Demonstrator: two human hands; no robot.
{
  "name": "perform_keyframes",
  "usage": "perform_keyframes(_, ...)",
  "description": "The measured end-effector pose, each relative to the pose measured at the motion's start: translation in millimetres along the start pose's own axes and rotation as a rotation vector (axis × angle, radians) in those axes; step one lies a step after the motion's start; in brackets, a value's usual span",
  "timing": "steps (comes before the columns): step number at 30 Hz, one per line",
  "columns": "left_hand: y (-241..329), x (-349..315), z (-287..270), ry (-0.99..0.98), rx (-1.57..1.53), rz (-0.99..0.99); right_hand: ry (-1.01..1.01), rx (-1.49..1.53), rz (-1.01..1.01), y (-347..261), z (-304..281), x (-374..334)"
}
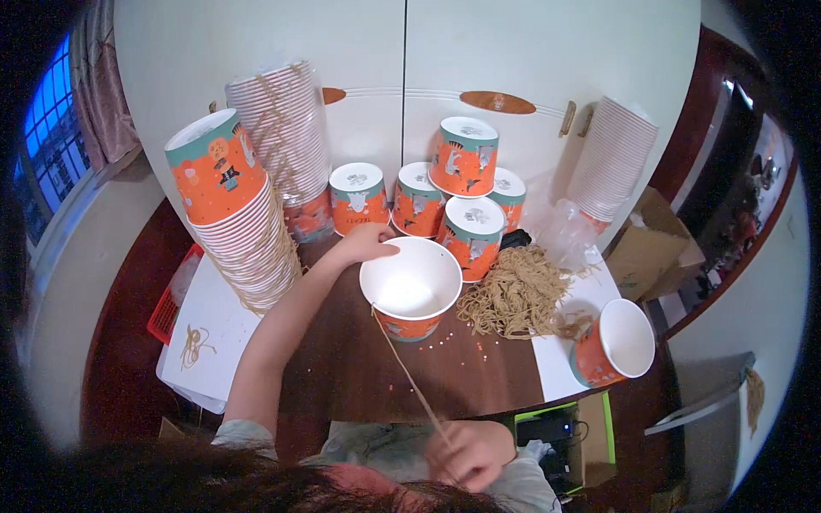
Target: Attaching string handles to decorative paper buckets for packaging.
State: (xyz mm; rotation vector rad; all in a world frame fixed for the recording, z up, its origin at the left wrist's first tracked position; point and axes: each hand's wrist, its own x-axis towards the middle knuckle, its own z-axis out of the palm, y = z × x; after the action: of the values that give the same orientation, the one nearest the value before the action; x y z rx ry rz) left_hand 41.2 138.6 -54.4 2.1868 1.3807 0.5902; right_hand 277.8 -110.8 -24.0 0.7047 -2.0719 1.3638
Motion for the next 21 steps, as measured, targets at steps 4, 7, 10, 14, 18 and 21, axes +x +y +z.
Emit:
perform_keyframes(4, -0.7, 14.7, 6.7, 0.037, 0.143, 0.055, -0.045, 0.245, -0.247, -8.4, 2.3, -12.4)
perform_keyframes(7, -9.2, 8.7, 5.0, 0.063, 0.155, 0.06, -0.06, 0.319, -0.406, 3.4, -16.5, -13.3)
perform_keyframes(10, 25.0, 17.1, 12.7, 0.242, 0.076, 0.069, 0.331, 0.245, -0.197, 11.6, -20.3, -30.7)
perform_keyframes(14, -0.7, -16.7, 16.1, 0.475, -0.071, 0.086, 1.067, 0.388, 0.322, 41.3, -39.9, -13.1)
perform_keyframes(18, -19.0, -60.1, 47.2, 0.649, -0.117, 0.1, 1.323, 0.565, 0.443, 100.9, -74.0, -7.0)
perform_keyframes(21, -21.4, -93.7, 66.8, 0.727, -0.188, 0.02, 1.323, 0.713, 0.384, 138.6, -86.2, -6.0)
